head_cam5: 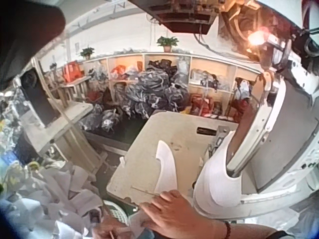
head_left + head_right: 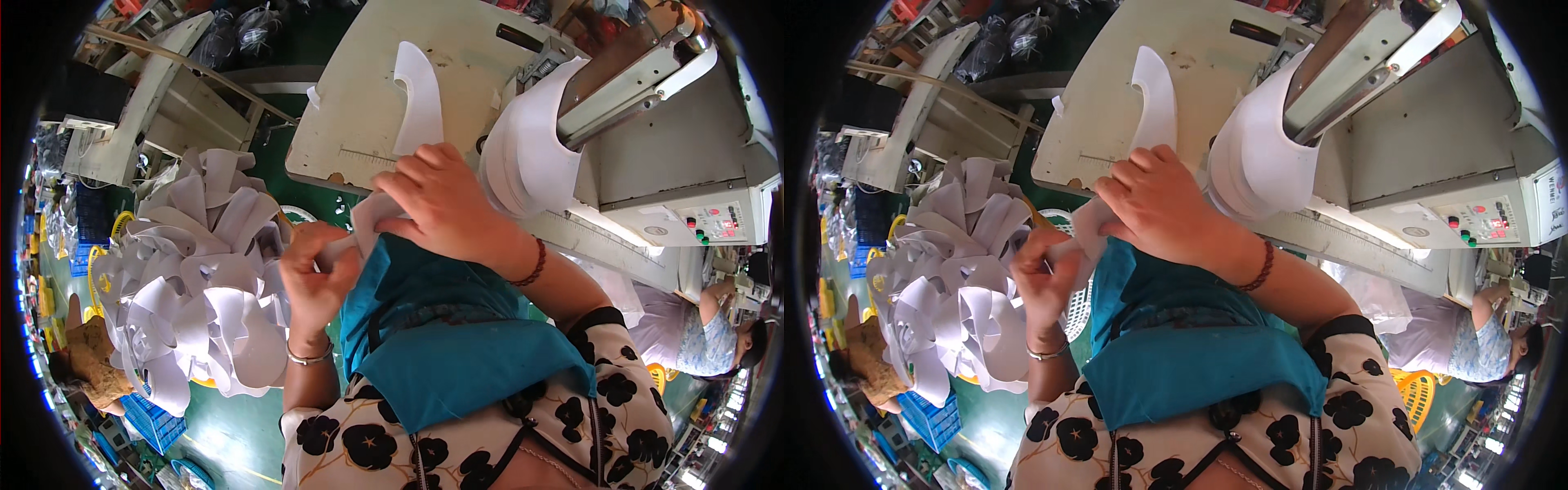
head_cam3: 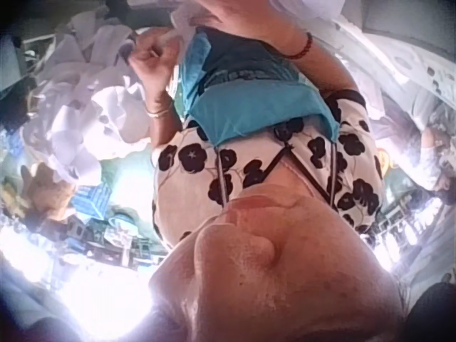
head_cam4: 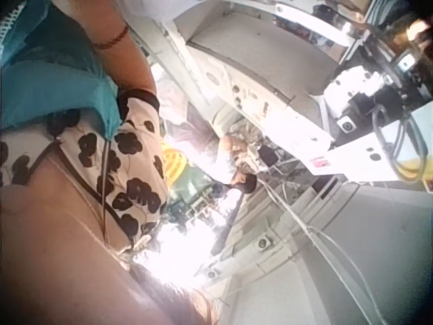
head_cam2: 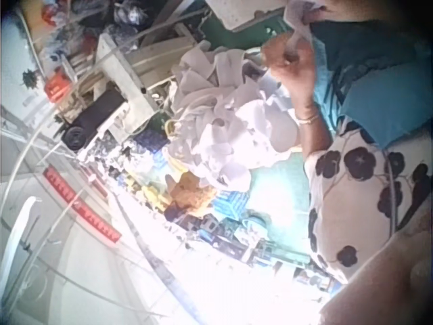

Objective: The person sews white fabric shoe components using an industrial sewing machine.

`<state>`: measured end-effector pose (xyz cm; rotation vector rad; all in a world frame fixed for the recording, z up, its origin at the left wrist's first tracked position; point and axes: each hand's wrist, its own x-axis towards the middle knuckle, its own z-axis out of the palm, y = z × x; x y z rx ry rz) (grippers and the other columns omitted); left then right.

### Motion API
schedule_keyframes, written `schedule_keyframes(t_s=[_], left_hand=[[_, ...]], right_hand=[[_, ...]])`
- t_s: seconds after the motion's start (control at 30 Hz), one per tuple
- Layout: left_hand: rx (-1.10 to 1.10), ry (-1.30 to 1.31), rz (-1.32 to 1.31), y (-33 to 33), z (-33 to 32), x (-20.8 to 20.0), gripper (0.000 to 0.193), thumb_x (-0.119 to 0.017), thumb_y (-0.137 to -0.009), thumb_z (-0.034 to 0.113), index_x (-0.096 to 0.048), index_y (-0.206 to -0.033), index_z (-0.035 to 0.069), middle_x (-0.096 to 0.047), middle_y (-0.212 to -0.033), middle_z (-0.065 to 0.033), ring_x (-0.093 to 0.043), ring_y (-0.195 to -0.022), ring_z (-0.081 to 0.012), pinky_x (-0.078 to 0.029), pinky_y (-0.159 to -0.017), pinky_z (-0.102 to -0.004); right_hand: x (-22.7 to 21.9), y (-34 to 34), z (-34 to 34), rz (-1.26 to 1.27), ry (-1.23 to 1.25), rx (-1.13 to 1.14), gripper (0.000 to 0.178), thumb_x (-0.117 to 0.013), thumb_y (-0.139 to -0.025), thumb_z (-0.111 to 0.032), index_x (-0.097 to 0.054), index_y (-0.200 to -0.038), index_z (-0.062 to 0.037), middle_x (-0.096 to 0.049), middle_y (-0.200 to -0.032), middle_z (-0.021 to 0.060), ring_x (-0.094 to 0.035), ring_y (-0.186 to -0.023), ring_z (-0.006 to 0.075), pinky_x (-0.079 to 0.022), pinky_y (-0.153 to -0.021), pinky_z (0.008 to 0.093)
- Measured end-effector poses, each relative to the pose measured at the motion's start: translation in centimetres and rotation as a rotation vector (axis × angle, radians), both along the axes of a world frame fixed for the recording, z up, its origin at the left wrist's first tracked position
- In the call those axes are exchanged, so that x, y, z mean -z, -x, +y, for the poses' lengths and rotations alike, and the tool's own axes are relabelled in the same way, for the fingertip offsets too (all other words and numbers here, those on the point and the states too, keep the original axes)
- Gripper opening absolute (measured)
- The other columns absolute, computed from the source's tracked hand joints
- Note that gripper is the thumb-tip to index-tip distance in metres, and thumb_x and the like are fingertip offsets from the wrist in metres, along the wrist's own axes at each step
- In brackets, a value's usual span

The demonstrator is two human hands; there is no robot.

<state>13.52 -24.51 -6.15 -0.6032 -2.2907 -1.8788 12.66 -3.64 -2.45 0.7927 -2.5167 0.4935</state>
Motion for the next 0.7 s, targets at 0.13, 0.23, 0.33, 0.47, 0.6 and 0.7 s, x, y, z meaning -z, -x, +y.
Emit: schedule_keyframes(t_s=[0.13,0.23,0.33,0.47,0.6,0.7], left_hand=[[-0.009,-0.559,-0.47,1.2,0.0,-2.3,0.01,-0.057,-0.068,-0.002,-0.06,-0.077,0.001,-0.056,-0.074,-0.001,-0.05,-0.065,-0.0072,-0.038,-0.057,-0.0181],[-0.111,-0.804,-0.576,3.9,-0.3,-2.0,0.007,-0.052,-0.072,0.006,-0.054,-0.079,0.004,-0.058,-0.077,-0.0042,-0.054,-0.064,-0.0136,-0.046,-0.059,-0.0264],[-0.154,-1.028,-0.618,5.5,-1.0,-3.8,0.01,-0.049,-0.073,0.012,-0.05,-0.081,0.007,-0.06,-0.08,-0.0083,-0.059,-0.073,-0.0211,-0.051,-0.068,-0.0345],[0.061,-0.867,-0.44,7.0,-0.4,-2.6,0.011,-0.05,-0.076,0.013,-0.053,-0.084,0.006,-0.058,-0.08,-0.0069,-0.059,-0.075,-0.0207,-0.049,-0.068,-0.0328],[-0.116,-0.695,-0.055,7.3,5.1,-8.2,0.009,-0.051,-0.078,0.008,-0.056,-0.075,0.001,-0.057,-0.069,-0.0019,-0.051,-0.062,-0.0068,-0.04,-0.058,-0.0203],[-0.166,-0.497,0.377,8.8,7.4,-9.7,0.011,-0.059,-0.081,0.01,-0.06,-0.082,0.0,-0.059,-0.073,-0.0014,-0.05,-0.064,-0.0056,-0.04,-0.062,-0.0186]], right_hand=[[-1.5,-1.0,1.1,0.102,0.114,-0.113,0.036,-0.075,-0.057,-0.025,-0.058,-0.083,-0.0075,-0.049,-0.066,0.0035,-0.045,-0.061,0.0218,-0.036,-0.056,0.0321],[-2.7,-2.7,1.9,0.094,0.018,-0.178,0.025,-0.074,-0.061,-0.015,-0.057,-0.077,-0.0061,-0.047,-0.06,0.0036,-0.044,-0.055,0.0228,-0.037,-0.052,0.0314],[-4.0,-4.2,4.1,0.156,0.276,-0.192,0.019,-0.07,-0.067,-0.006,-0.056,-0.08,-0.0021,-0.053,-0.068,0.0075,-0.047,-0.058,0.0214,-0.038,-0.051,0.0304],[-3.7,-2.7,4.6,0.229,0.527,0.058,0.018,-0.066,-0.071,-0.002,-0.059,-0.088,-0.0002,-0.062,-0.077,0.0094,-0.056,-0.059,0.0219,-0.045,-0.055,0.0294],[-2.1,-2.1,5.2,0.283,0.687,0.126,0.021,-0.06,-0.077,0.006,-0.056,-0.098,0.004,-0.061,-0.091,0.015,-0.062,-0.075,0.0221,-0.049,-0.066,0.0268],[-0.7,-2.3,5.5,0.306,0.749,0.111,0.03,-0.057,-0.08,0.009,-0.05,-0.108,0.005,-0.059,-0.102,0.017,-0.061,-0.086,0.0195,-0.048,-0.076,0.026]])
